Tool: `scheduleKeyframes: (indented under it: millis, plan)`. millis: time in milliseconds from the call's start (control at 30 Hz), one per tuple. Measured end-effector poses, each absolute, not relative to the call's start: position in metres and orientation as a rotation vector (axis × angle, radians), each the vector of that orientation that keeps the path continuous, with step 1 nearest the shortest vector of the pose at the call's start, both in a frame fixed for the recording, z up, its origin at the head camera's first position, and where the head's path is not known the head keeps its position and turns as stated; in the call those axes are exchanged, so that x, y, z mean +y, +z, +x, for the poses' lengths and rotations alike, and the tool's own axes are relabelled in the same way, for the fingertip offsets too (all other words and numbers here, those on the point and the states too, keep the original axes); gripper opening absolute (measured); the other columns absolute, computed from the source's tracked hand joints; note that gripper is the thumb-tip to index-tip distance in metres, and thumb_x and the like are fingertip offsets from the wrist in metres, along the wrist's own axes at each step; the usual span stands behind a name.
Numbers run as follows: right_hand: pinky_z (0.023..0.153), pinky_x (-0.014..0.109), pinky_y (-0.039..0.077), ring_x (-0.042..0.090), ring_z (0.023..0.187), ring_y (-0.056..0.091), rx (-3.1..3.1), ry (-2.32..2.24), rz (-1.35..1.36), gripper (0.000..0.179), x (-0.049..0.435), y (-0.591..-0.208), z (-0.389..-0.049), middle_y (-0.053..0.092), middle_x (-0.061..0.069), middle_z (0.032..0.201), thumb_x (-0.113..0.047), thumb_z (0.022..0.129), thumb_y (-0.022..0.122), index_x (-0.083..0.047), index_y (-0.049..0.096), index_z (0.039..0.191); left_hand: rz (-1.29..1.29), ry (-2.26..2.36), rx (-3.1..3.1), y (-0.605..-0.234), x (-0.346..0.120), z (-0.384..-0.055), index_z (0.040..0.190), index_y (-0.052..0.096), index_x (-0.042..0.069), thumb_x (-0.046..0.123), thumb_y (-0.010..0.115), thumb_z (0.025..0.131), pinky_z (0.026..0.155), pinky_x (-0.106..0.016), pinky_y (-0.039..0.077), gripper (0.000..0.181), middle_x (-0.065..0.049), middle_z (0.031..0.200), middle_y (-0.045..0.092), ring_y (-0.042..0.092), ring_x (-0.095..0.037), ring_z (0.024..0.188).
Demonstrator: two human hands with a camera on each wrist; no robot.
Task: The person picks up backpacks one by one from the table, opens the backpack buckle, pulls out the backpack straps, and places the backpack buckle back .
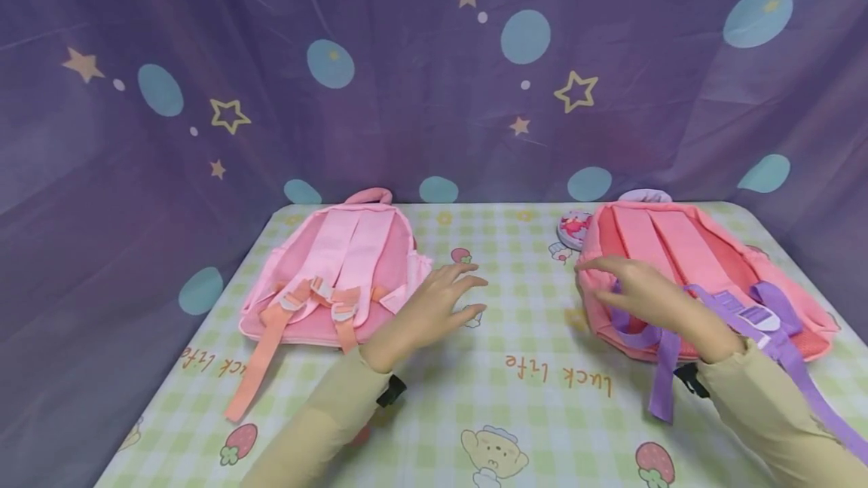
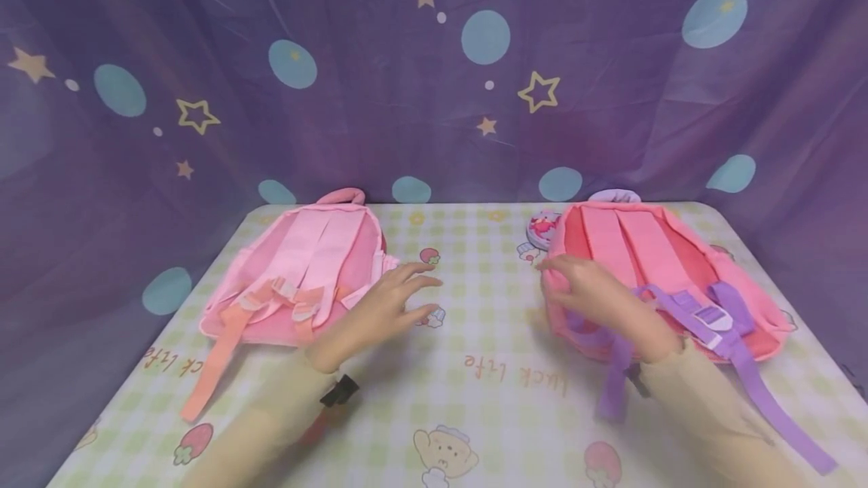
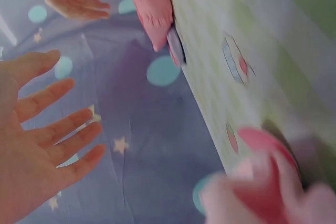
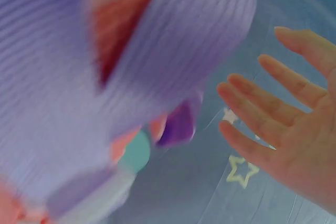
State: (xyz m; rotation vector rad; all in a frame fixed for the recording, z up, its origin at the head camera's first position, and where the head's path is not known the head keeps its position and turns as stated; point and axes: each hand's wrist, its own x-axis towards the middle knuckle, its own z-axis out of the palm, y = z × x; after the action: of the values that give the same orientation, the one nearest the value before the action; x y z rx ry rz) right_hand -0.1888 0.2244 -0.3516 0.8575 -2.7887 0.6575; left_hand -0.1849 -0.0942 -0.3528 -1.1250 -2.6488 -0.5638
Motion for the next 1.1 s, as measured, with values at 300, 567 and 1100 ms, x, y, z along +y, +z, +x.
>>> scheduleKeyframes:
  millis: [300, 567, 1100]
  plan:
    - [0.081, 0.043, 0.05, 0.028, 0.09, 0.063, -2.707, 0.66, 1.018, 0.028, 0.186, -0.354, -0.202, 0.066, 0.014, 0.107, -0.011, 0.083, 0.069, -0.001, 0.065, 0.109, -0.996, -0.597, -2.605, -0.355, -0.13, -0.182, 0.11, 0.064, 0.004, 0.019, 0.069, 0.085, 0.1, -0.049, 0.037, 0.03, -0.018, 0.124, 0.056, 0.051, -0.035, 0.117]
    - [0.089, 0.046, 0.048, 0.032, 0.103, 0.061, -2.707, 0.679, 1.102, 0.027, 0.158, -0.359, -0.21, 0.066, 0.015, 0.108, -0.01, 0.084, 0.068, 0.0, 0.064, 0.109, -0.915, -0.611, -2.616, -0.361, -0.156, -0.178, 0.11, 0.064, 0.002, 0.015, 0.07, 0.082, 0.097, -0.052, 0.039, 0.032, -0.019, 0.123, 0.055, 0.051, -0.038, 0.114]
    - [0.094, 0.042, 0.046, 0.028, 0.108, 0.059, -2.71, 0.785, 1.221, 0.03, 0.112, -0.362, -0.214, 0.064, 0.012, 0.113, -0.012, 0.086, 0.068, -0.001, 0.063, 0.113, -0.775, -0.568, -2.482, -0.364, -0.204, -0.175, 0.104, 0.065, -0.001, 0.008, 0.075, 0.077, 0.083, -0.056, 0.043, 0.03, -0.022, 0.115, 0.058, 0.055, -0.04, 0.104]
